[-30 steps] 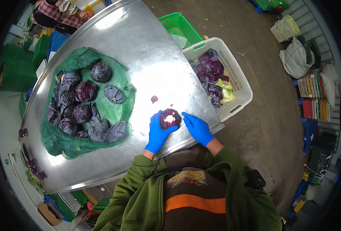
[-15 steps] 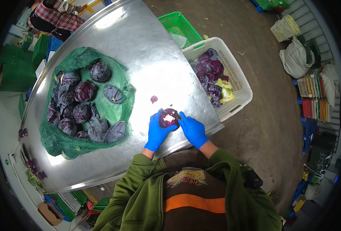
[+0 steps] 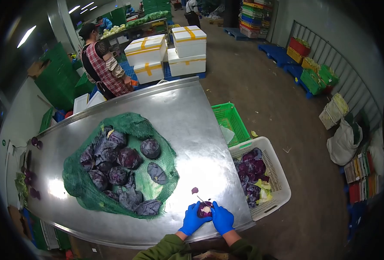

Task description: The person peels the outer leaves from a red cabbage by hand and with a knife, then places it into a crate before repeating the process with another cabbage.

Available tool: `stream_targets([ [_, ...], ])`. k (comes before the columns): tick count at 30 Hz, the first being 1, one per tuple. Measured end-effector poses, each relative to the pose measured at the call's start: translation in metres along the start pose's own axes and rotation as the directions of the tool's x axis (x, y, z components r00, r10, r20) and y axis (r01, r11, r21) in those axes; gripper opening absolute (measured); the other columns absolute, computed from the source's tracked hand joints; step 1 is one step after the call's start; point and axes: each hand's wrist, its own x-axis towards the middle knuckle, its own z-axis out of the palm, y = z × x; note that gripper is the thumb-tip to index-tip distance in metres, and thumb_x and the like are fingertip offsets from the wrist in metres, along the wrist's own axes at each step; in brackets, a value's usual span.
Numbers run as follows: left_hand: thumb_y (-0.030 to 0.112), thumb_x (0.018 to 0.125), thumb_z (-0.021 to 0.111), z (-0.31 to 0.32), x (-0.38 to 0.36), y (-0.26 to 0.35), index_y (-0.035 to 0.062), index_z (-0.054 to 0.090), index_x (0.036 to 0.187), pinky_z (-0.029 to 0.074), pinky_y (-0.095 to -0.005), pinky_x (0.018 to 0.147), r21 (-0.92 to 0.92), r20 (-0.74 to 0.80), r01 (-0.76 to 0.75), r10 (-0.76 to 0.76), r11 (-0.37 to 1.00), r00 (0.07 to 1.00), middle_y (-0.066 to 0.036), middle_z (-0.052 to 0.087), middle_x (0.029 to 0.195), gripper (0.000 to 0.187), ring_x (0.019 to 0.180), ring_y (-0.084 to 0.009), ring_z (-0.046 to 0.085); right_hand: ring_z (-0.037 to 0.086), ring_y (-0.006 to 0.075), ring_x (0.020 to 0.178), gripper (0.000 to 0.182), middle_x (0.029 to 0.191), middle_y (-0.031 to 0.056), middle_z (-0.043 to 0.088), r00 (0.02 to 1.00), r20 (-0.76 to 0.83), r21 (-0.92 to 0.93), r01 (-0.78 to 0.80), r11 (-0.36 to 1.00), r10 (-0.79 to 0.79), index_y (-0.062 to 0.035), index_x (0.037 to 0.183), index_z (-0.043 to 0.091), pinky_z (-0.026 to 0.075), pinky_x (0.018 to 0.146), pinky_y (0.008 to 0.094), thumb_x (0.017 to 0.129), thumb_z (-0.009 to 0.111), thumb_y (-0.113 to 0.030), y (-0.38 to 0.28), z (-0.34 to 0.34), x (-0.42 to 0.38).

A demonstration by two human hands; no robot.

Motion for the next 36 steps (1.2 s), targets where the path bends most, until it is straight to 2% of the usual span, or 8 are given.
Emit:
stream_targets([
  [11, 0.037, 0.059, 0.092, 0.01, -0.001, -0.009, 0.0017, 0.046, 0.139, 0.049, -0.0419, 0.096, -0.088, -0.085, -0.015, 0.007, 0.996, 0.996, -0.021, 0.052, 0.126, 0.099, 0.109, -0.0352, 0.059, 0.066, 0.0342, 0.077, 0.03, 0.086, 0.013, 0.067, 0.994, -0.107, 0.185, 0.004, 0.983, 0.016, -0.0163, 0.121, 0.059, 0.051, 0.065, 0.047, 0.099, 0.045, -0.031, 0.004, -0.002, 0.0],
  [18, 0.03, 0.059, 0.092, -0.002, -0.009, -0.006, 0.0063, 0.042, 0.144, 0.045, -0.0438, 0.102, -0.049, -0.021, -0.044, 0.043, 0.998, 0.999, -0.02, 0.047, 0.132, 0.101, 0.12, -0.0354, 0.051, 0.066, 0.0346, 0.1, 0.043, 0.111, 0.0203, 0.067, 0.928, 0.015, 0.328, -0.357, 0.875, 0.373, -0.008, 0.125, 0.061, 0.051, 0.087, 0.0442, 0.101, 0.043, -0.039, 0.05, -0.014, 0.029],
  [20, 0.029, 0.059, 0.092, -0.001, -0.013, -0.007, 0.0085, 0.041, 0.146, 0.043, -0.0434, 0.104, -0.001, -0.014, -0.04, 0.039, 0.999, 0.999, -0.019, 0.044, 0.136, 0.103, 0.123, -0.0359, 0.049, 0.068, 0.0314, 0.096, 0.047, 0.105, 0.0187, 0.069, 0.96, 0.037, 0.645, -0.234, 0.727, 0.276, -0.0061, 0.124, 0.062, 0.052, 0.086, 0.0418, 0.095, 0.056, -0.043, 0.048, -0.013, 0.03],
  [24, 0.028, 0.06, 0.092, -0.007, -0.01, -0.004, 0.0087, 0.04, 0.146, 0.043, -0.0429, 0.105, -0.018, 0.018, -0.044, 0.045, 0.999, 0.999, -0.02, 0.043, 0.139, 0.102, 0.124, -0.0365, 0.048, 0.069, 0.0274, 0.089, 0.05, 0.099, 0.015, 0.071, 0.996, -0.087, 0.472, 0.008, 0.881, 0.037, -0.0052, 0.122, 0.064, 0.053, 0.083, 0.0375, 0.088, 0.067, -0.042, 0.023, -0.016, 0.016],
  [26, 0.028, 0.061, 0.092, -0.012, -0.01, -0.004, 0.0076, 0.04, 0.146, 0.041, -0.0436, 0.107, -0.034, 0.049, -0.093, 0.095, 0.995, 0.994, -0.021, 0.041, 0.141, 0.102, 0.129, -0.0356, 0.044, 0.069, 0.0257, 0.085, 0.049, 0.093, 0.0117, 0.071, 0.946, 0.275, 0.67, -0.316, 0.672, 0.171, -0.0051, 0.121, 0.065, 0.053, 0.079, 0.0341, 0.086, 0.069, -0.039, 0.04, 0.007, 0.024],
  [30, 0.027, 0.063, 0.092, -0.003, -0.014, -0.017, 0.0025, 0.044, 0.141, 0.045, -0.0412, 0.103, -0.265, -0.062, -0.104, 0.091, 0.959, 0.994, -0.02, 0.048, 0.135, 0.095, 0.125, -0.0314, 0.05, 0.07, 0.0236, 0.08, 0.029, 0.087, 0.0104, 0.07, 0.93, 0.343, 0.82, -0.363, 0.442, 0.129, -0.0061, 0.109, 0.068, 0.054, 0.072, 0.0352, 0.083, 0.071, -0.017, 0.028, 0.009, 0.023],
  [32, 0.025, 0.065, 0.092, 0.002, -0.011, 0.003, 0.0, 0.047, 0.132, 0.051, -0.0368, 0.095, -0.696, 0.118, 0.317, -0.332, 0.644, 0.936, -0.015, 0.057, 0.125, 0.085, 0.116, -0.0252, 0.058, 0.068, 0.0175, 0.078, 0.026, 0.088, 0.0082, 0.071, 0.984, 0.135, 0.786, -0.178, 0.592, 0.116, -0.0051, 0.109, 0.068, 0.054, 0.069, 0.0315, 0.084, 0.069, -0.013, 0.008, 0.014, 0.014],
  [36, 0.02, 0.066, 0.091, 0.021, -0.013, -0.018, -0.0001, 0.048, 0.13, 0.053, -0.0337, 0.092, -0.733, 0.006, 0.297, -0.431, 0.612, 0.902, -0.013, 0.06, 0.122, 0.08, 0.109, -0.0203, 0.061, 0.069, 0.0133, 0.081, 0.02, 0.092, 0.0082, 0.072, 0.993, -0.041, 0.67, -0.053, 0.74, 0.108, -0.0043, 0.105, 0.069, 0.055, 0.068, 0.0296, 0.084, 0.067, -0.007, -0.006, 0.0, 0.002],
])
